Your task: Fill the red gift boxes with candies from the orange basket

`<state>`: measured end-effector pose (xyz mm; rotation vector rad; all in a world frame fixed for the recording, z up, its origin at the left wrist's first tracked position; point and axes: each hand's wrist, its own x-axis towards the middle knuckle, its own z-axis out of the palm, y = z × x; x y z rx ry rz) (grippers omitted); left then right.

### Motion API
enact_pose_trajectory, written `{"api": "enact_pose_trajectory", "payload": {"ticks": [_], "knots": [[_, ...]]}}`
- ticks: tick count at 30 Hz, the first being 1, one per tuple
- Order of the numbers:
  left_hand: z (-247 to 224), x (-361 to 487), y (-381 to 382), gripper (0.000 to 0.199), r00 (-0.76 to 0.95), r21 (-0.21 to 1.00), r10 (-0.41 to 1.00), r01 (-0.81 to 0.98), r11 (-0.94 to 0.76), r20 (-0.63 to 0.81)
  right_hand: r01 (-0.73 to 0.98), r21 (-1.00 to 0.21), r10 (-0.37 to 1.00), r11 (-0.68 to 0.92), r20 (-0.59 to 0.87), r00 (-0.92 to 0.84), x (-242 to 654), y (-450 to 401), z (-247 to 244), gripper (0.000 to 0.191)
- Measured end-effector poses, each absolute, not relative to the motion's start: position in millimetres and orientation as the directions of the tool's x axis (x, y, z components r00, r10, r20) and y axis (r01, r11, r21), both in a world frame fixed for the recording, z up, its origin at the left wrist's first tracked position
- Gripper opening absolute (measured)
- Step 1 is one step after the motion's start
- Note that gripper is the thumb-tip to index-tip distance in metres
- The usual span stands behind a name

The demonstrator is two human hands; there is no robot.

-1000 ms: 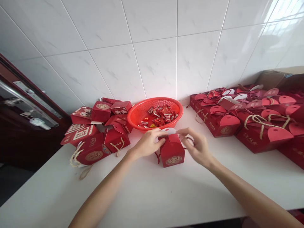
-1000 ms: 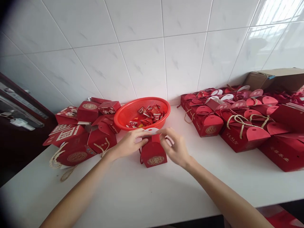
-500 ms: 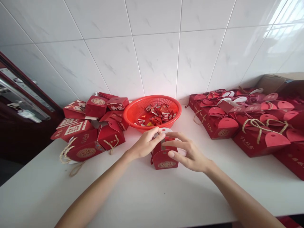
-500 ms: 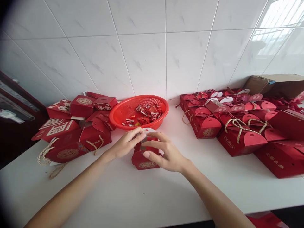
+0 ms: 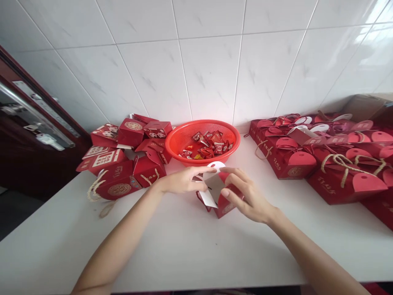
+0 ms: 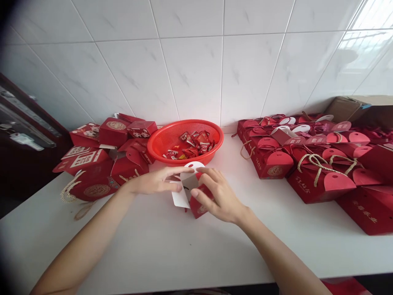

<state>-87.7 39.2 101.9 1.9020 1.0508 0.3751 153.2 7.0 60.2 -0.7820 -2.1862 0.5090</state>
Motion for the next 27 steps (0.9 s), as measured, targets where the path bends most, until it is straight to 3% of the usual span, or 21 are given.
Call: {"api": "enact_pose_trajectory", "payload": {"ticks": [5, 11, 18, 23, 27], "knots": [[104.8, -95.9, 38.0, 0.076, 0.638, 0.810, 0.741, 0.539, -0.233, -0.212, 0.443, -0.661, 0.795, 0.606, 0.479, -0.373, 162.0, 11.4, 60.0, 0.042], [98.4, -96.3, 37.4, 0.082, 0.640, 0.774, 0.746, 0.564, -0.290, -0.187, 0.362, -0.606, 0.692, 0.708, 0.495, -0.525, 156.0, 7.3, 67.3, 0.036], [103.7, -86.9, 30.1, 0.079, 0.682, 0.817, 0.720, 0.486, -0.312, -0.131, 0.249, -0.738, 0.721, 0.627, 0.430, -0.543, 145.7, 8.2, 72.8, 0.041], [103.9, -85.2, 28.5, 0.083, 0.631, 0.793, 0.755, 0.547, -0.269, -0.179, 0.304, -0.689, 0.723, 0.658, 0.466, -0.510, 142.6, 9.5, 70.2, 0.050], [101.7, -86.8, 29.1, 0.083, 0.585, 0.746, 0.779, 0.618, -0.249, -0.225, 0.423, -0.583, 0.714, 0.694, 0.481, -0.508, 151.7, 5.9, 74.7, 0.035]]}}
